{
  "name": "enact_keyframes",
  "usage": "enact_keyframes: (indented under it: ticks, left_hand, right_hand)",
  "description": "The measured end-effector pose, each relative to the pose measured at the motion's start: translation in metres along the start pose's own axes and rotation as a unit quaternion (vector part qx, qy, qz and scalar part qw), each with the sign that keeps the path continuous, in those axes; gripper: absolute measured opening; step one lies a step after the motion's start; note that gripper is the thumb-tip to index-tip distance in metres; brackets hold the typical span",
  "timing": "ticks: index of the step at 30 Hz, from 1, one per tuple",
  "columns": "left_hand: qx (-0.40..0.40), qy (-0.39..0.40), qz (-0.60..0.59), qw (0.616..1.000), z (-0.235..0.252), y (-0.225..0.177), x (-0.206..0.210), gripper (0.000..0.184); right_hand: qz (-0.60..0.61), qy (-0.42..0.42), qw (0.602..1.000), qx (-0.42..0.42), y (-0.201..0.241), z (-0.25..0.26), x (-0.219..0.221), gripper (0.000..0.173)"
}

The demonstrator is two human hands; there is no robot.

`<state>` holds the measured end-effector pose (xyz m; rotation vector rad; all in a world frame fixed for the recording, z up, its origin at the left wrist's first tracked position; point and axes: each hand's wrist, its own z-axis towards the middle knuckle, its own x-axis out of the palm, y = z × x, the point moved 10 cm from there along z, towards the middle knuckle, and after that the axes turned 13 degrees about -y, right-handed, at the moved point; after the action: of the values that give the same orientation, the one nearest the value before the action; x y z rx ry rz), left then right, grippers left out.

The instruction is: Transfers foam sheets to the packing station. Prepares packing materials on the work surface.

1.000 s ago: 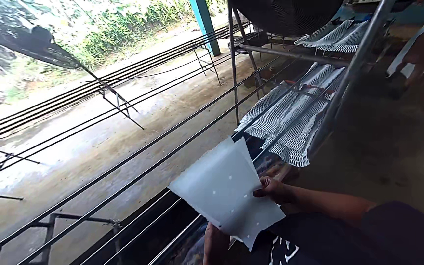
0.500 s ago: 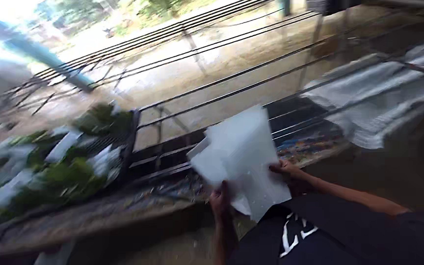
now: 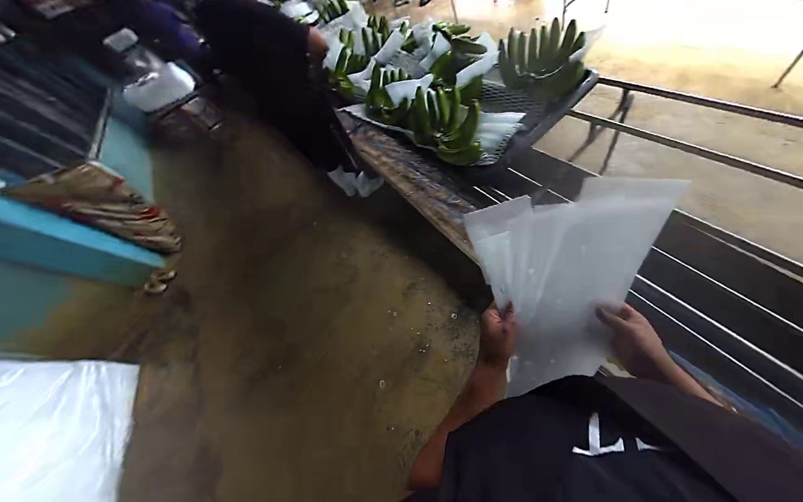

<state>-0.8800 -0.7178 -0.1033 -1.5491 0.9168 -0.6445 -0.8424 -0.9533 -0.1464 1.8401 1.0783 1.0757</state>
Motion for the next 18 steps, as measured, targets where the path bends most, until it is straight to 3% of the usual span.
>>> enact_keyframes:
  ticks: [4,9,13,18]
  left_hand:
    - [-0.014,-0.114,-0.008,0.993,0.064,-0.023,-0.041,0.023]
    - [-0.028,-0.238,-0.072,0.968,0.121,-0.021,-0.107,0.026]
    - [-0.038,-0.309,-0.096,0.946,0.156,-0.012,-0.162,0.025]
    - [-0.052,-0.357,-0.124,0.924,0.220,0.000,-0.242,0.028]
  right_hand:
    - [-0.070,0.077,0.994,0.035,0.004,0.061,0.086,0.018]
    - [-0.100,0.148,0.979,0.096,-0.014,0.120,0.185,0.018]
    - [-0.088,0.163,0.975,0.124,-0.044,0.147,0.262,0.017]
    - [-0.133,0.245,0.950,0.138,-0.096,0.146,0.378,0.018]
